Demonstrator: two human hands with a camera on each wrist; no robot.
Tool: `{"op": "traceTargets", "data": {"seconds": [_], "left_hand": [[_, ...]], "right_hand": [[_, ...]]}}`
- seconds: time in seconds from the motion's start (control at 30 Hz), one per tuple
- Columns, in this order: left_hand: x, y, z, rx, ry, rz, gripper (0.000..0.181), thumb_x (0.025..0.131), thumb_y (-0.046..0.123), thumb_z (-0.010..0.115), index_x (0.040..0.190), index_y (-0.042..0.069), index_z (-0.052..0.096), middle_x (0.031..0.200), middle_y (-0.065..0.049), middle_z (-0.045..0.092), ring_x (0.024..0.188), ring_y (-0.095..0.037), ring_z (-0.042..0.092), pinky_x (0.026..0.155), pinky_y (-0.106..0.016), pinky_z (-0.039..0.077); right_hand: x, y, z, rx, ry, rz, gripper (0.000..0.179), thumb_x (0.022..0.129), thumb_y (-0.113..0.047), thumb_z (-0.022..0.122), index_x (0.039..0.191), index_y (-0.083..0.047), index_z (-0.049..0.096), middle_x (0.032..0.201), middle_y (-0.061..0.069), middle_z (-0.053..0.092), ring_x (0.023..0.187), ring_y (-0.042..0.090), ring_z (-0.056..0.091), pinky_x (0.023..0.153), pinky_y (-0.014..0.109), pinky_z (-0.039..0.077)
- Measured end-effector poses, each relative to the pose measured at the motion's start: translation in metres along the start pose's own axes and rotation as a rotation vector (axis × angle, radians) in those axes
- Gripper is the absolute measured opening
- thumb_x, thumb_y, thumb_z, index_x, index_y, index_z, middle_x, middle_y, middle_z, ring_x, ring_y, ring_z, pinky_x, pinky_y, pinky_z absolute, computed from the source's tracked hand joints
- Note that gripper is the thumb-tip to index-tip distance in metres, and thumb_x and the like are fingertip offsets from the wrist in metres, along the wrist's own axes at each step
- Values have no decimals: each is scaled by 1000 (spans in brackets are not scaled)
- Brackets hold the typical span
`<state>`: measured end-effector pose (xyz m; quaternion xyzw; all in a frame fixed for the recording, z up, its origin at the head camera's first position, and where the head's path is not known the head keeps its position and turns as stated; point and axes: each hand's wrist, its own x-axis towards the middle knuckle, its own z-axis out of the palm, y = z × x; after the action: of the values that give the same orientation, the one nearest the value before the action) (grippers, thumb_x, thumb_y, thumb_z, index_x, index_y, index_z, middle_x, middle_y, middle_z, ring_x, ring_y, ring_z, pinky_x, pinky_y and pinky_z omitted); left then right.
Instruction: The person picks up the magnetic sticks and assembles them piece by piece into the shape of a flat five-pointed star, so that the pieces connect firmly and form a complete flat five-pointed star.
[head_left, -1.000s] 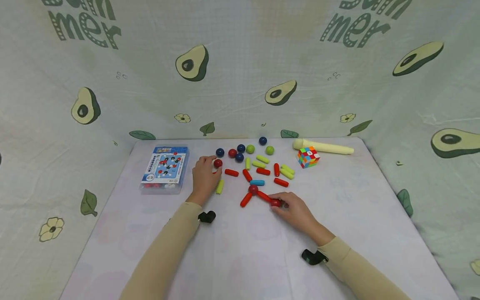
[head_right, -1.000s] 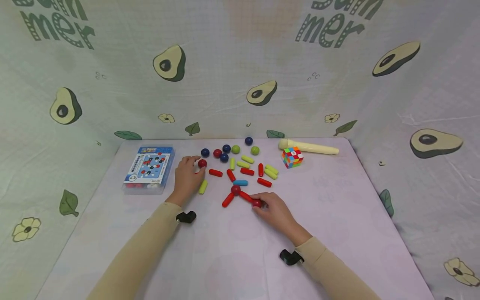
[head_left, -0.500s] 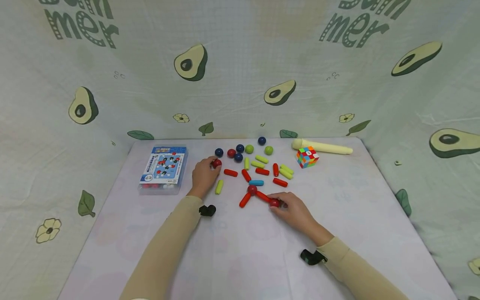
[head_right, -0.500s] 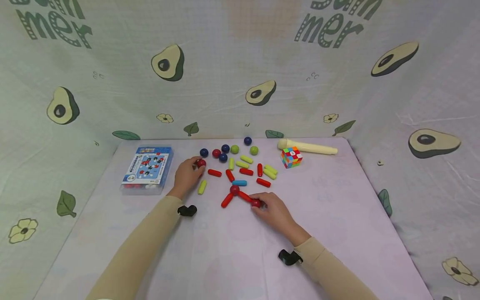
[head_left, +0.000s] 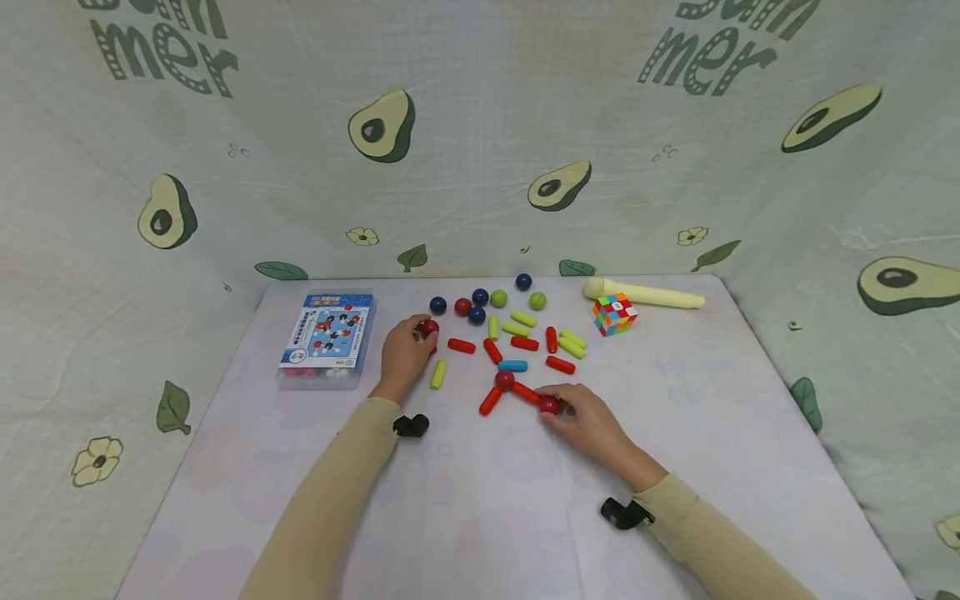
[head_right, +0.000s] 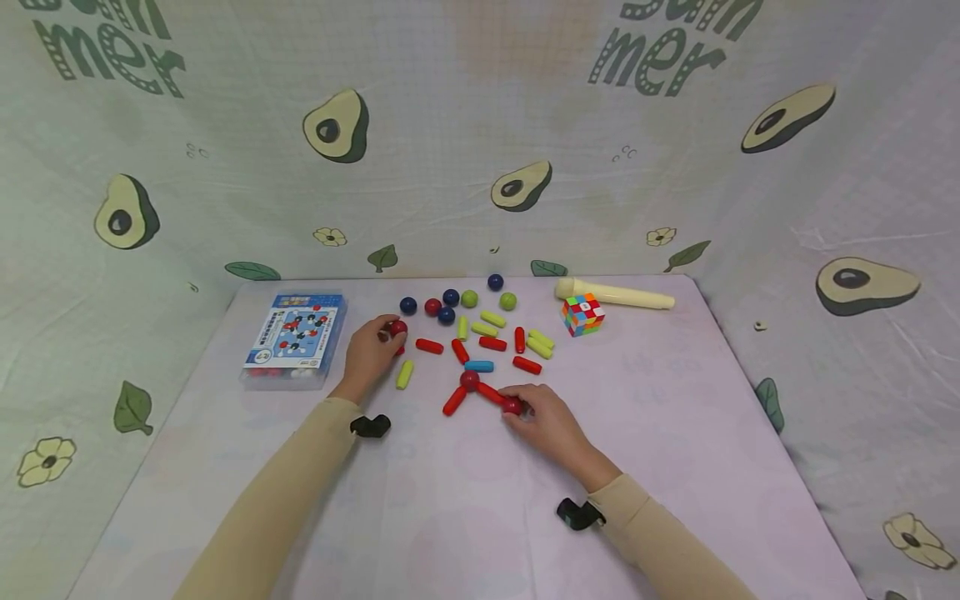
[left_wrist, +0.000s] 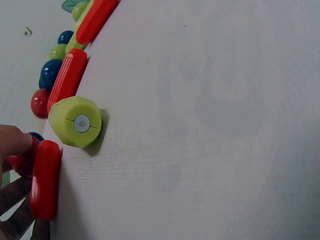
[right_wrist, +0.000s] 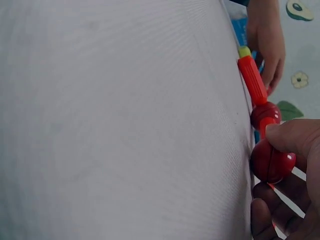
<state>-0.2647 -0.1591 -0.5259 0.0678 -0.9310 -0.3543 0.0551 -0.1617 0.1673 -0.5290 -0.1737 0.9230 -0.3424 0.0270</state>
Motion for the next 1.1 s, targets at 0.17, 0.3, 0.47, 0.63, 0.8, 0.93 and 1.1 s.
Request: {"op": "traceTargets", "data": {"seconds": [0.17, 0.3, 0.47, 0.63, 0.8, 0.93, 1.1], "left_hand": [[-4, 1, -4, -40, 15, 6, 43, 98, 29, 70, 138, 15, 62, 113, -9, 63, 100, -26, 56, 84, -38, 51], [-8, 4, -7, -55, -6, 25, 43, 98, 28, 70, 138, 15, 61, 112, -9, 63, 100, -26, 55, 85, -37, 51], [-15, 4, -8, -65, -19, 30, 42, 97, 28, 71, 136, 14, 61, 113, -8, 63, 102, -25, 56, 88, -37, 53], [-25, 3, -9, -2, 6, 63, 42, 96, 31, 71, 135, 15, 62, 115, -9, 66, 107, -28, 57, 97, -47, 43], [-39, 6, -9, -9, 7, 82, 42, 95, 30, 74, 134, 17, 63, 116, -8, 66, 104, -27, 56, 93, -44, 45], [-51, 12, -7, -43, -28, 113, 41, 93, 27, 76, 131, 16, 65, 110, -4, 65, 97, -23, 55, 83, -36, 51], [-66, 17, 0, -32, -85, 148, 39, 91, 28, 78, 127, 17, 68, 100, 1, 64, 88, -18, 56, 74, -31, 51]], "right_hand": [[1, -2, -2, 8, -3, -19, 42, 89, -24, 80, 130, -20, 69, 102, -7, 62, 91, 14, 53, 76, 31, 51], [5, -5, -5, 17, 2, -31, 45, 90, -24, 80, 132, -19, 67, 113, -3, 64, 97, 15, 55, 82, 35, 53], [17, -12, -6, 16, -14, -48, 44, 90, -21, 79, 132, -19, 66, 124, 0, 64, 104, 18, 60, 90, 40, 54], [30, -21, -2, 8, -44, -90, 43, 91, -20, 78, 133, -17, 65, 123, 3, 63, 107, 20, 61, 90, 40, 56], [40, -26, 5, -6, -67, -119, 44, 93, -19, 77, 135, -17, 64, 129, 4, 61, 111, 21, 60, 93, 41, 55], [46, -28, 9, -30, -75, -144, 43, 94, -17, 74, 136, -19, 64, 130, 4, 59, 113, 21, 58, 95, 40, 54], [52, -31, 13, -60, -72, -163, 42, 95, -13, 73, 136, -19, 65, 129, 5, 60, 111, 21, 59, 94, 40, 54]]}}
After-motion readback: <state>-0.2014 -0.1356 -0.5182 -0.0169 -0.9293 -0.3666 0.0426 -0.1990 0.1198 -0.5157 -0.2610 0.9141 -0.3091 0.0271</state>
